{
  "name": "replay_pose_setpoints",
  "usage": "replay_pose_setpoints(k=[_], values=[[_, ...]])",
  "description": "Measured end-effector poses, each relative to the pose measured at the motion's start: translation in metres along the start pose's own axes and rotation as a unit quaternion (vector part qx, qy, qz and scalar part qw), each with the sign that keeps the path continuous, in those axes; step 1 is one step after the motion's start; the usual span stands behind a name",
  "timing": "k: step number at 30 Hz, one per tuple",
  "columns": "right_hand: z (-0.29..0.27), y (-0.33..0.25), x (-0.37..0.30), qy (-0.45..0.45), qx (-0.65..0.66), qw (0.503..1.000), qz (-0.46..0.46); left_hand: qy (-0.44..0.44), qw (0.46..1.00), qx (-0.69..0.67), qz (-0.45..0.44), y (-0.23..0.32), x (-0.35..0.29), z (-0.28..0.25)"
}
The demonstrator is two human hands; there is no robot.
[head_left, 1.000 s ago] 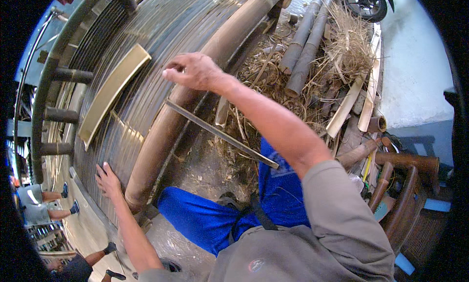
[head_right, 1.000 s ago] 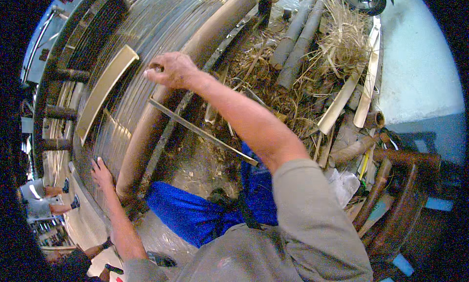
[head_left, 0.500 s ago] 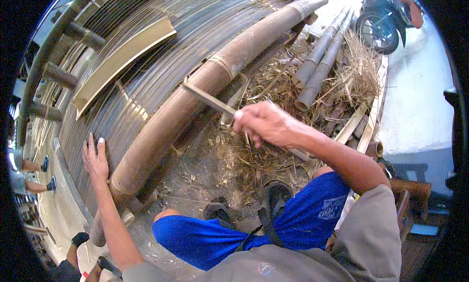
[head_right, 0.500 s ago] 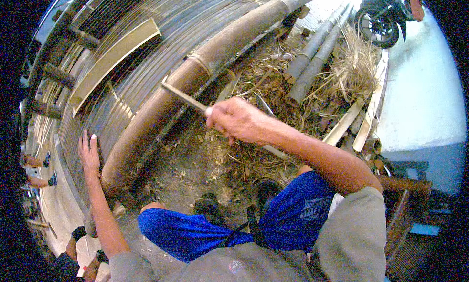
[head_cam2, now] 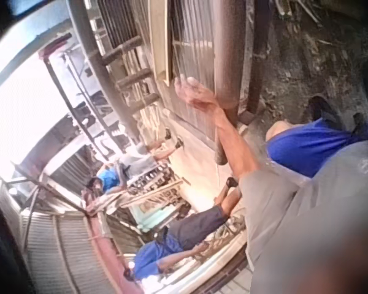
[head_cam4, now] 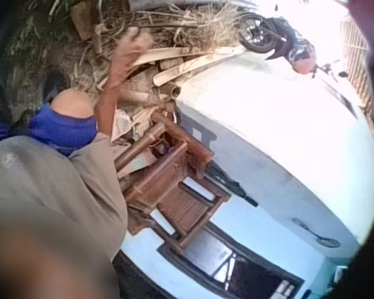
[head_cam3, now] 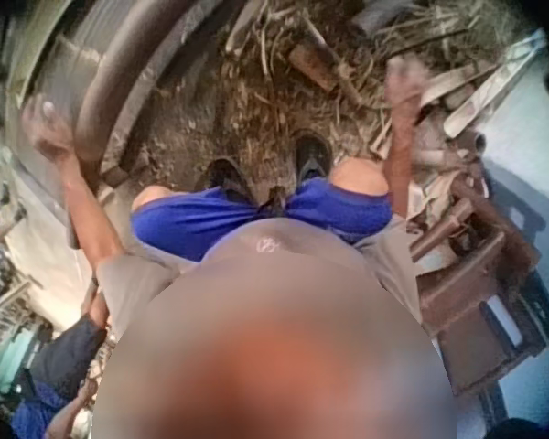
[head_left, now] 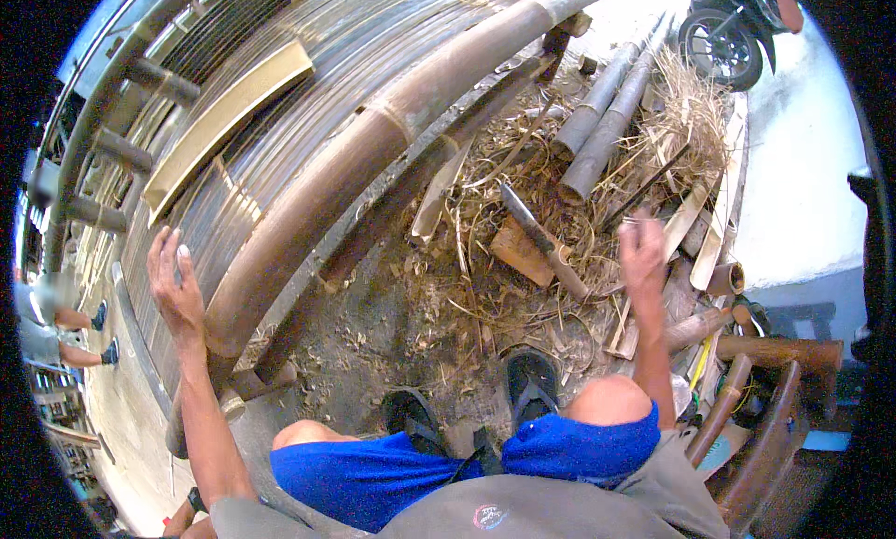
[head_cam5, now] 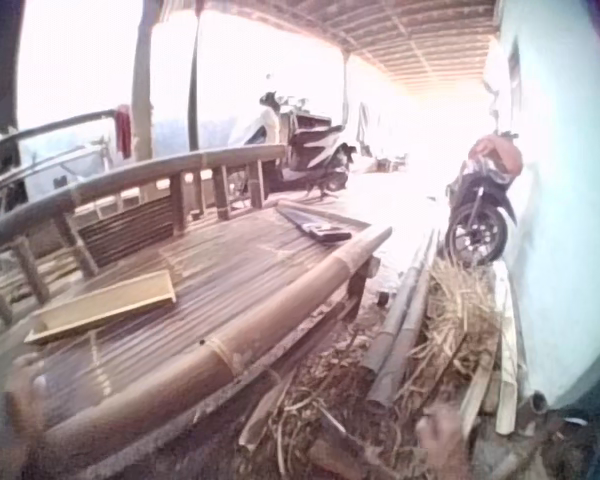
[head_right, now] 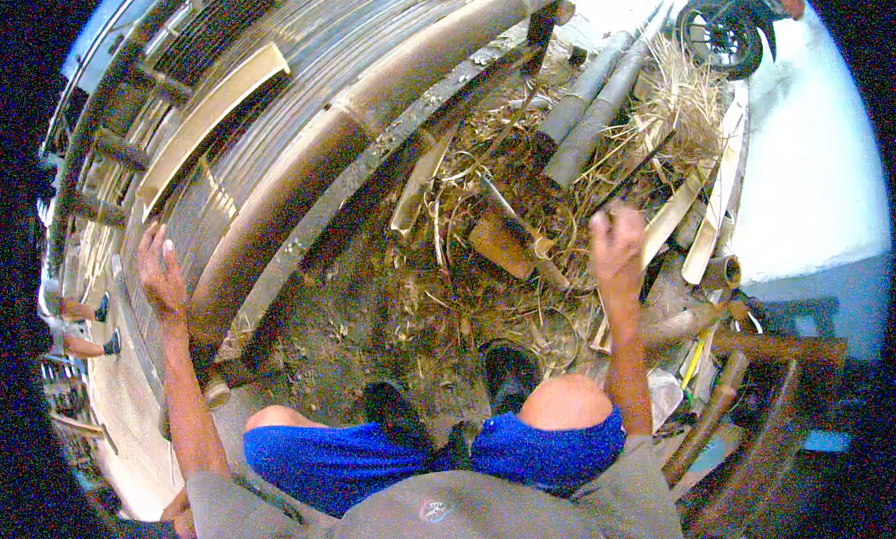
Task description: The person uses a knife to shave and shape thin bamboo strips, then inserts them into slots on a bamboo bench frame. The person repeats this process for multiple strips, fitting each one into the bench structure.
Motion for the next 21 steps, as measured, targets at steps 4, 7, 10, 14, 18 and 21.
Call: replay_pose_setpoints(k=[4,7,10,14,18,21], values=[[0.07,0.014,-0.085,-0.153,-0.022,0.988,0.01,-0.041,0.981,-0.112,0.15,0.109,-0.003,0.006],[0.105,0.021,-0.114,-0.166,-0.074,0.983,-0.008,-0.191,0.926,-0.192,0.262,0.183,-0.023,0.046],[0.124,0.026,-0.12,-0.267,-0.131,0.955,0.012,-0.296,0.843,-0.275,0.356,0.229,-0.054,0.113],[0.118,0.026,-0.13,-0.273,-0.019,0.96,0.062,-0.406,0.841,-0.149,0.327,0.246,-0.093,0.227],[0.102,0.022,-0.152,-0.311,0.206,0.919,0.127,-0.371,0.92,-0.089,0.084,0.247,-0.127,0.319],[0.099,0.022,-0.169,-0.336,0.232,0.886,0.218,-0.348,0.909,-0.204,-0.105,0.248,-0.144,0.354]])
Point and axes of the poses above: each hand's wrist, its own x-axis towards the middle knuckle, its own z-axis out of the palm, y = z × x, the point moved 1 cm from there along x, towards the middle knuckle, and after that the axes turned 1 degree about -x, right-handed, at the moved point
